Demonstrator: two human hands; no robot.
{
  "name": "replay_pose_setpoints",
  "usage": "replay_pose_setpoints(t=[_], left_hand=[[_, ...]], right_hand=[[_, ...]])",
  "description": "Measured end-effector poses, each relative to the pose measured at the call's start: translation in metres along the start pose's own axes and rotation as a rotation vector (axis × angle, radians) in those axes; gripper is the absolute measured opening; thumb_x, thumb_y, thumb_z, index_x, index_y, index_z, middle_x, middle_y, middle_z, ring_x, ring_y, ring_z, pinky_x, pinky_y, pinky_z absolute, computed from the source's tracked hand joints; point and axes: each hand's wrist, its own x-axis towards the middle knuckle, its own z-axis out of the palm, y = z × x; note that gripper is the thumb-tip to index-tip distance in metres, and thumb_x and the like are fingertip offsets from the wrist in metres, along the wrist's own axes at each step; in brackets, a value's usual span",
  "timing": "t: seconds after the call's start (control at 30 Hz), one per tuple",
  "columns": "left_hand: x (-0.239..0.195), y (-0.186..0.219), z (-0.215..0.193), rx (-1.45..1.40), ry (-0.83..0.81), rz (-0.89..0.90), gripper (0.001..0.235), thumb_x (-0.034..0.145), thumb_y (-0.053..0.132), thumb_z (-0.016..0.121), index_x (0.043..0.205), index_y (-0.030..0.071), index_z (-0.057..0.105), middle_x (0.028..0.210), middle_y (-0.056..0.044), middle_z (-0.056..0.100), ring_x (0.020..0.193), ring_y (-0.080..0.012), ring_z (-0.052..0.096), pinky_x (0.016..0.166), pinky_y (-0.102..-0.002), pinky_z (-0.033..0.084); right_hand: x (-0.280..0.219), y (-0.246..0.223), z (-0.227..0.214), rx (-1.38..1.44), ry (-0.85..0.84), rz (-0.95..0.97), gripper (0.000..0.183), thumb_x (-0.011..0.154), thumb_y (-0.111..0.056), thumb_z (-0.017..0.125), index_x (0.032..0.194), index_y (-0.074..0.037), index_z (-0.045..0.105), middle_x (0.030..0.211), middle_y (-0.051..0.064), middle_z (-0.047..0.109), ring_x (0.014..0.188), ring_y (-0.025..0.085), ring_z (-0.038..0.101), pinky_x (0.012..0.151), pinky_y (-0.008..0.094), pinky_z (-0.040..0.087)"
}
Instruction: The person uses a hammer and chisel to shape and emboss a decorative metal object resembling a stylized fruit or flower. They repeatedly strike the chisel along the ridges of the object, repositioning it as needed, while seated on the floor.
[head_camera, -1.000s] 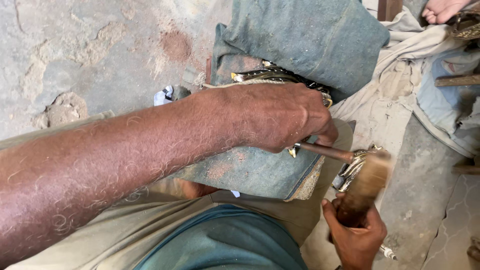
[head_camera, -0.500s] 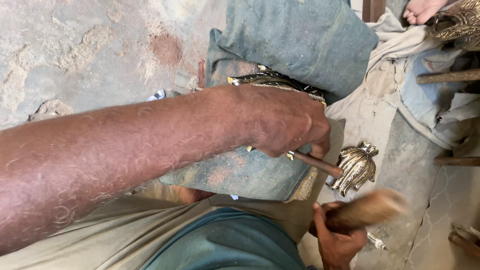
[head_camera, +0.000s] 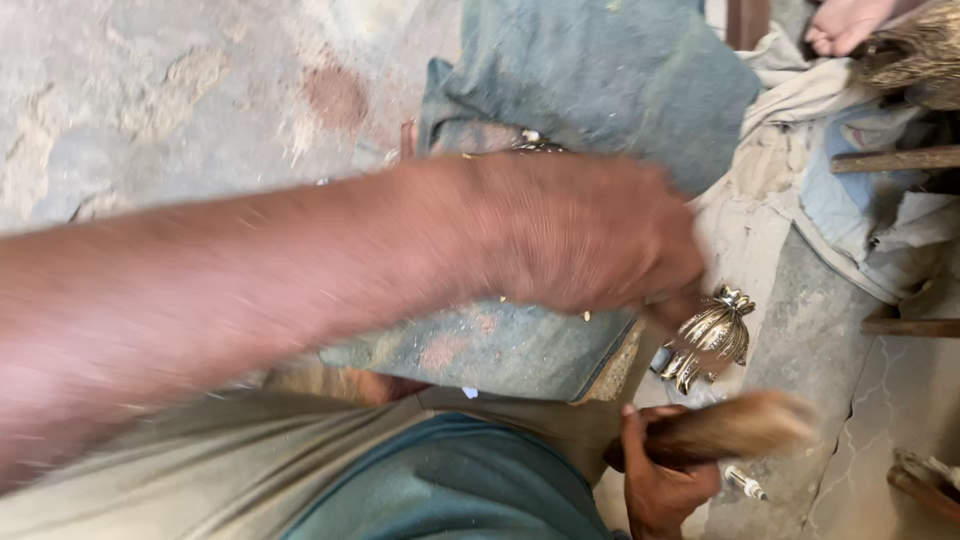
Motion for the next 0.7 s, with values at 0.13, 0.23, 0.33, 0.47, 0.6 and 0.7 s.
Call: replay_pose_setpoints(t=[0.13, 0.23, 0.33, 0.47, 0.6, 0.7], left_hand=[[-0.018, -0.021, -0.014, -0.130, 0.482, 0.178, 0.032, 0.100, -0.001, 0.059, 0.128, 0.013, 0.067, 0.105, -0.010, 0.075, 0.087, -0.0124, 0.077, 0.065, -0.027, 0.058], [-0.028, -0.035, -0.001, -0.240, 0.551, 0.114, 0.041, 0.089, -0.003, 0.069, 0.127, 0.010, 0.064, 0.105, -0.010, 0.074, 0.087, -0.0106, 0.077, 0.069, -0.022, 0.060], [-0.026, -0.038, 0.027, -0.302, 0.266, -0.160, 0.037, 0.087, -0.001, 0.068, 0.119, 0.016, 0.067, 0.094, -0.003, 0.076, 0.078, -0.0093, 0.078, 0.063, -0.025, 0.060], [-0.020, -0.034, 0.034, -0.237, 0.192, -0.111, 0.038, 0.079, 0.003, 0.079, 0.114, 0.015, 0.070, 0.084, -0.002, 0.078, 0.077, -0.0131, 0.077, 0.066, -0.033, 0.062], [-0.012, -0.030, 0.022, -0.165, 0.123, -0.043, 0.045, 0.071, 0.005, 0.083, 0.113, 0.015, 0.071, 0.089, -0.001, 0.075, 0.083, -0.0165, 0.074, 0.070, -0.038, 0.058], [-0.009, -0.029, 0.014, -0.165, -0.013, -0.083, 0.043, 0.075, 0.005, 0.079, 0.116, 0.018, 0.070, 0.090, 0.000, 0.076, 0.086, -0.0153, 0.075, 0.074, -0.038, 0.059]], right_hand=[[0.018, 0.002, -0.008, 0.195, -0.084, 0.197, 0.023, 0.088, 0.009, 0.076, 0.103, 0.006, 0.059, 0.085, 0.012, 0.065, 0.070, 0.018, 0.063, 0.067, 0.032, 0.053], [0.039, 0.001, -0.009, 0.477, -0.186, 0.452, 0.035, 0.081, 0.009, 0.075, 0.112, 0.002, 0.059, 0.084, 0.011, 0.065, 0.067, 0.019, 0.062, 0.061, 0.033, 0.051], [0.045, -0.006, -0.020, 0.401, -0.202, 0.384, 0.034, 0.084, 0.009, 0.070, 0.116, 0.005, 0.058, 0.092, 0.011, 0.068, 0.077, 0.020, 0.066, 0.072, 0.034, 0.056], [0.041, -0.020, -0.027, 0.536, -0.188, 0.234, 0.045, 0.084, 0.009, 0.067, 0.126, 0.002, 0.051, 0.093, 0.012, 0.066, 0.082, 0.019, 0.068, 0.074, 0.037, 0.060], [0.028, -0.028, -0.028, 0.332, -0.281, 0.180, 0.048, 0.079, 0.015, 0.072, 0.121, 0.003, 0.050, 0.083, 0.014, 0.064, 0.069, 0.020, 0.067, 0.062, 0.037, 0.058], [0.019, -0.030, -0.028, 0.161, -0.276, 0.099, 0.036, 0.078, 0.014, 0.075, 0.108, 0.005, 0.057, 0.080, 0.015, 0.066, 0.067, 0.020, 0.070, 0.060, 0.036, 0.060]])
